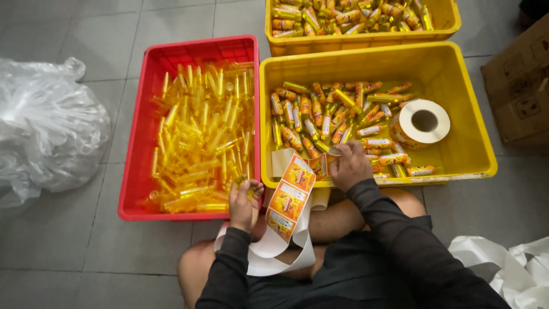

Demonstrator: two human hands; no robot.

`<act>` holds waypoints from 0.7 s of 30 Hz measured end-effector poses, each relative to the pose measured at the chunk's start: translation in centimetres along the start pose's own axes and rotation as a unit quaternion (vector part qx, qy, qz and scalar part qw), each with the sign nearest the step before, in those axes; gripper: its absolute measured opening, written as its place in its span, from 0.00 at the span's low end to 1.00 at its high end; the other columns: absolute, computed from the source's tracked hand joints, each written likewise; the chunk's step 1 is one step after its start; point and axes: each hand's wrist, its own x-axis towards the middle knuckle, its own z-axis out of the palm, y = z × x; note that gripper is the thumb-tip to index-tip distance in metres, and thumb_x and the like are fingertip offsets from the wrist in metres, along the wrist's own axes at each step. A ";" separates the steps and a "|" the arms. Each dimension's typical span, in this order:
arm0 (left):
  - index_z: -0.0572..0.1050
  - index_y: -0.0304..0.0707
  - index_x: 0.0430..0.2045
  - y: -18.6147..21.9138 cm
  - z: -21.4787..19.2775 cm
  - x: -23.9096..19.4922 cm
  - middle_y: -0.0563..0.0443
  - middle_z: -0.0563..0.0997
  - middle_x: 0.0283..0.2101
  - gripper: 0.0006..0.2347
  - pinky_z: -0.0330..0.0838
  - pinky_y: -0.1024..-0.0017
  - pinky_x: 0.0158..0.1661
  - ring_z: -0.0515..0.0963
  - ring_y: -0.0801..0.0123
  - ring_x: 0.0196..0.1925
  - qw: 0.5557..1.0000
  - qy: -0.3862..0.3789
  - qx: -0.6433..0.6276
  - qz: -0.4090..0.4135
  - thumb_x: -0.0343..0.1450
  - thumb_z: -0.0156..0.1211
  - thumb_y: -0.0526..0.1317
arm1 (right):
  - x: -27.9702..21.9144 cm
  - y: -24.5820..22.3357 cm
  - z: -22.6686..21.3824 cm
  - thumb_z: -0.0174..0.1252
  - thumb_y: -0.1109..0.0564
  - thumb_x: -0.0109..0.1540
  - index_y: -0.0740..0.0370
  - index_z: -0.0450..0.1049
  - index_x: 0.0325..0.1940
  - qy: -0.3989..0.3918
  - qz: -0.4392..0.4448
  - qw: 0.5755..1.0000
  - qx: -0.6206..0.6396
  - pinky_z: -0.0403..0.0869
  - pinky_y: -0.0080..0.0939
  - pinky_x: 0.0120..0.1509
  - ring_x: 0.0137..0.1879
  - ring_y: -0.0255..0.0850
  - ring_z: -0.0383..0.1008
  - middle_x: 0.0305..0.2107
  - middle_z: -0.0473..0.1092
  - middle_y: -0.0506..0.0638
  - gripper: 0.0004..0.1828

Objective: The person sits on the floor and labels small yellow plastic bottles by hand. They tear individual labels from a roll, wrap them around each bottle, and place the labeled bottles into a yellow bin. The process is repeated for multiple bottles.

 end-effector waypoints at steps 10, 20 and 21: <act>0.69 0.42 0.41 -0.5 -0.1 -0.2 0.52 0.79 0.34 0.03 0.81 0.75 0.43 0.83 0.68 0.37 1.000 0.012 0.010 0.002 0.78 0.51 0.38 | -0.6 1.1 0.9 0.57 0.57 0.52 0.49 0.64 0.53 -0.075 0.041 0.996 0.024 0.79 0.57 0.35 0.32 0.60 0.76 0.46 0.60 0.54 0.24; 0.66 0.40 0.41 -2.0 -1.3 1.1 0.49 0.78 0.33 0.04 0.82 0.74 0.41 0.83 0.67 0.36 0.999 0.022 0.024 -0.001 0.78 0.52 0.38 | -0.7 1.4 1.2 0.57 0.55 0.50 0.50 0.66 0.52 -0.070 0.049 0.996 0.031 0.80 0.60 0.38 0.36 0.64 0.77 0.47 0.60 0.55 0.25; 0.66 0.40 0.41 -1.7 -1.0 1.0 0.49 0.78 0.33 0.04 0.82 0.74 0.41 0.83 0.67 0.36 0.999 0.023 0.023 0.000 0.78 0.52 0.38 | -0.5 1.3 1.0 0.57 0.55 0.50 0.50 0.66 0.52 -0.070 0.047 0.996 0.032 0.80 0.60 0.38 0.36 0.64 0.77 0.47 0.60 0.55 0.25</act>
